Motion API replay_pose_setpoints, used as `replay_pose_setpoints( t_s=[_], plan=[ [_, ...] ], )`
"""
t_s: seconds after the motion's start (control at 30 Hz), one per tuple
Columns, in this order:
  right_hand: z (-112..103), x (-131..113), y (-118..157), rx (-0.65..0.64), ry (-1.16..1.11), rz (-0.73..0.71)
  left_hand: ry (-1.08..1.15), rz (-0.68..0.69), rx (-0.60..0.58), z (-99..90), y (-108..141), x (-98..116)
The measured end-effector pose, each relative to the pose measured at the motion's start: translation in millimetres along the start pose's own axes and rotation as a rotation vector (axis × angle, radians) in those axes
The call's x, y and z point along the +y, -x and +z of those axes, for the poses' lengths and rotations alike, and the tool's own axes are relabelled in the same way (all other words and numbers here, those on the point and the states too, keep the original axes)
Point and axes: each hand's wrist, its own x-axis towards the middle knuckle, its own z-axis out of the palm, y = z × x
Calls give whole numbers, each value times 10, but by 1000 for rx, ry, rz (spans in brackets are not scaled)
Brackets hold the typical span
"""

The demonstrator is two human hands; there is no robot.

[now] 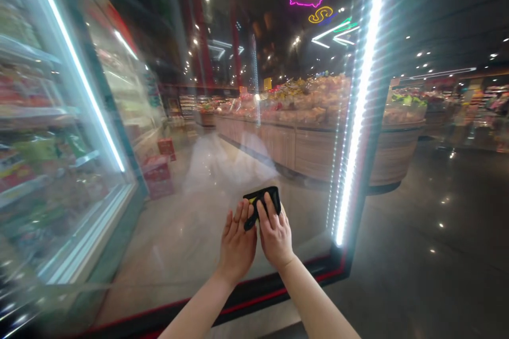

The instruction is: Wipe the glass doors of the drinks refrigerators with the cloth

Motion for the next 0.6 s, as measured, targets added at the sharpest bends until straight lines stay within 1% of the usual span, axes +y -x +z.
replay_pose_setpoints(
  t_s=[0.07,0.1,0.17,0.23,0.3,0.33,0.4,0.47,0.53,0.6],
  plan=[
    [-83,175,85,-45,-15,-71,-25,26,-25,33,57,117],
    [-131,262,68,-55,-33,-92,-35,41,-34,38,31,169],
    [-203,351,-82,-35,-87,-91,-42,56,-45,17,-113,204],
    [-212,273,-318,14,-139,-50,-39,48,-42,-44,-298,120],
    [-161,51,-519,49,-164,-16,-44,19,-32,-129,-401,-53],
    [-123,-83,-575,54,-164,-10,-51,1,-25,-170,-395,-148],
    [-47,-315,-570,40,-151,-37,-74,-37,-15,-232,-254,-298],
    [-2,-417,-436,9,-140,-113,-95,-71,-8,-248,0,-344],
    [-5,-359,-258,-33,-147,-216,-106,-97,-17,-220,248,-277],
    [-50,-202,-143,-63,-161,-285,-108,-96,-42,-175,375,-150]
  ],
)
